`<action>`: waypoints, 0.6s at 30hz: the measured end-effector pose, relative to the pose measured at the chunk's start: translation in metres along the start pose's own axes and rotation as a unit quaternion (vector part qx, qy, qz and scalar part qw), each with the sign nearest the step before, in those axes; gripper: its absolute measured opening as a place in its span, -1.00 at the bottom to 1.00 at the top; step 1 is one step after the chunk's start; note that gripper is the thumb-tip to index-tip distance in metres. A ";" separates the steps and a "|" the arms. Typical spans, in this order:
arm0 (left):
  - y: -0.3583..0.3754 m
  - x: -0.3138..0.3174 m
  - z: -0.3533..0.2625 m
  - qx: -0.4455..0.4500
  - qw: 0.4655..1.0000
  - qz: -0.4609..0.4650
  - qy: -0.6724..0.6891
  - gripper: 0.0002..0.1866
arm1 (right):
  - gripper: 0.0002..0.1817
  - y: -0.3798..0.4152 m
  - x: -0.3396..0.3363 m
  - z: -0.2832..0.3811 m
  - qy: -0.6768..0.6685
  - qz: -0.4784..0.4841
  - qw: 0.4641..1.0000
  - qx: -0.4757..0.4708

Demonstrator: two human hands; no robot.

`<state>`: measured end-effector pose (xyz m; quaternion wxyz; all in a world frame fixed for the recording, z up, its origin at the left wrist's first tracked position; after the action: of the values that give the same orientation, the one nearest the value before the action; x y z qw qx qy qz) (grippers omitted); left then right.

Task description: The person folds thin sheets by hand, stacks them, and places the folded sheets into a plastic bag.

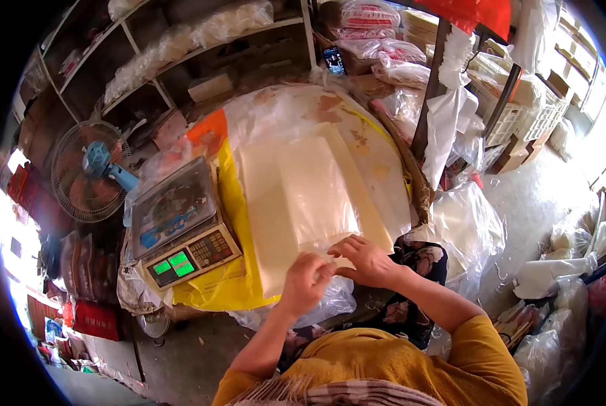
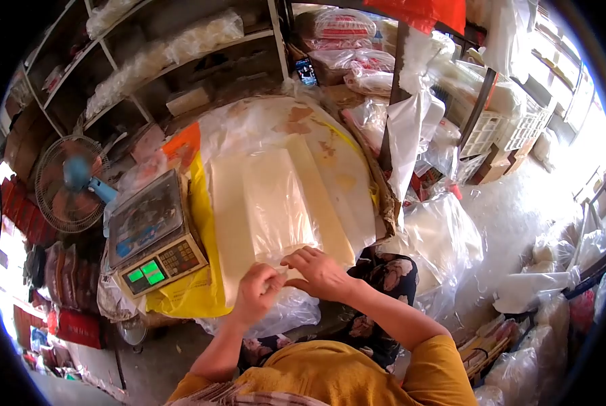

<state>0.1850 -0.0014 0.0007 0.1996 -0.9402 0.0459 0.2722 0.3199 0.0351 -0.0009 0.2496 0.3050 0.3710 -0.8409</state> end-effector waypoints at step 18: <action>-0.022 0.014 0.031 -0.019 0.998 -0.062 0.013 -0.89 | -0.77 0.010 -0.004 -0.008 0.051 -0.097 0.994 0.018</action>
<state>0.1860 0.0317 -0.0235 0.1972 -0.9483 -0.0154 0.2484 0.3316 0.0355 -0.0074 0.1423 0.3144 0.3962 -0.8509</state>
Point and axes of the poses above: each hand's wrist, its own y-axis away from the middle knuckle, its own x-axis out of the palm, z = x × y, the point moved 6 cm from there along -y, towards the middle knuckle
